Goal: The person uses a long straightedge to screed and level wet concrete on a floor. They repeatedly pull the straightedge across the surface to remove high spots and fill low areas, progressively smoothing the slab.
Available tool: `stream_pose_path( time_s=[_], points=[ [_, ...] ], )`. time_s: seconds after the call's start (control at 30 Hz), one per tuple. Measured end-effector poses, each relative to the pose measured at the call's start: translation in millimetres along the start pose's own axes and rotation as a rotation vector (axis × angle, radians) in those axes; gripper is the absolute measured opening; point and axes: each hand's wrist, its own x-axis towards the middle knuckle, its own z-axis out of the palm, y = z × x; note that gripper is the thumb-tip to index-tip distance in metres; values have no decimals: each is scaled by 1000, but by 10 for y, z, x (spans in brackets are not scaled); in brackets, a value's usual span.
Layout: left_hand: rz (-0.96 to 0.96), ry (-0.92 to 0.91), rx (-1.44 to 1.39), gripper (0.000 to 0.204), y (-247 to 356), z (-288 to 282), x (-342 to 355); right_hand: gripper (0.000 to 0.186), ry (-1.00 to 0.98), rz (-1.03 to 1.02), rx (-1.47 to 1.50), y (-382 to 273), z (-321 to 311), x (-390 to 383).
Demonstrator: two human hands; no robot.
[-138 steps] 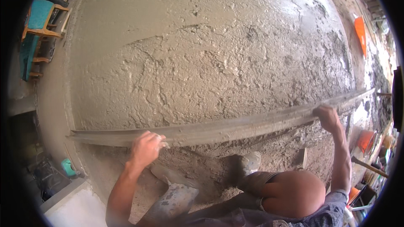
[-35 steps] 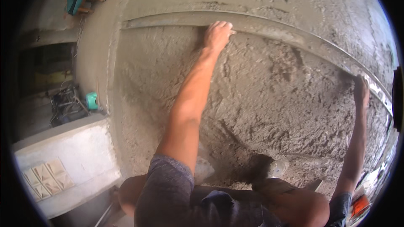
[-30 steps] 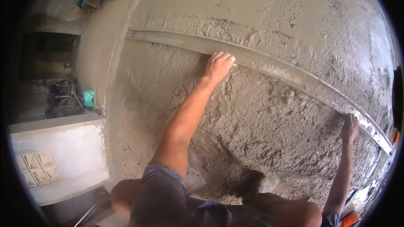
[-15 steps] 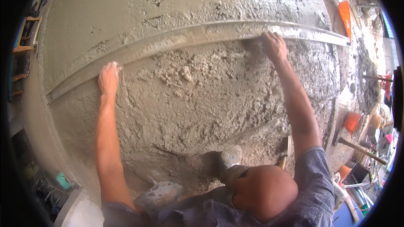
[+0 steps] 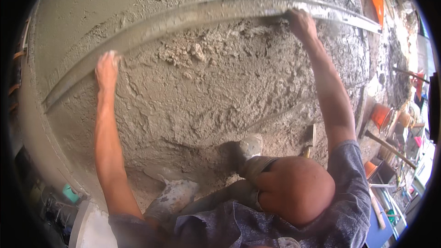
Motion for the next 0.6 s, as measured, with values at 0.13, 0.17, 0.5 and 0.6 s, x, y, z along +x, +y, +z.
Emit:
stream_pose_path(
  time_s=[0.13, 0.17, 0.5, 0.6],
  points=[
    [121, 46, 4, 21, 58, 48, -216, 8, 310, -262, -59, 513, 306, -505],
    [131, -32, 32, 22, 36, 44, -281, 8, 262, -236, -48, 412, 251, -425],
    [164, 87, -7, 13, 62, 69, -653, 13, 278, -238, -62, 294, 276, -730],
    [85, 32, 132, 16, -54, -12, -174, 10, 237, -180, -77, 232, 273, -262]
  ],
)
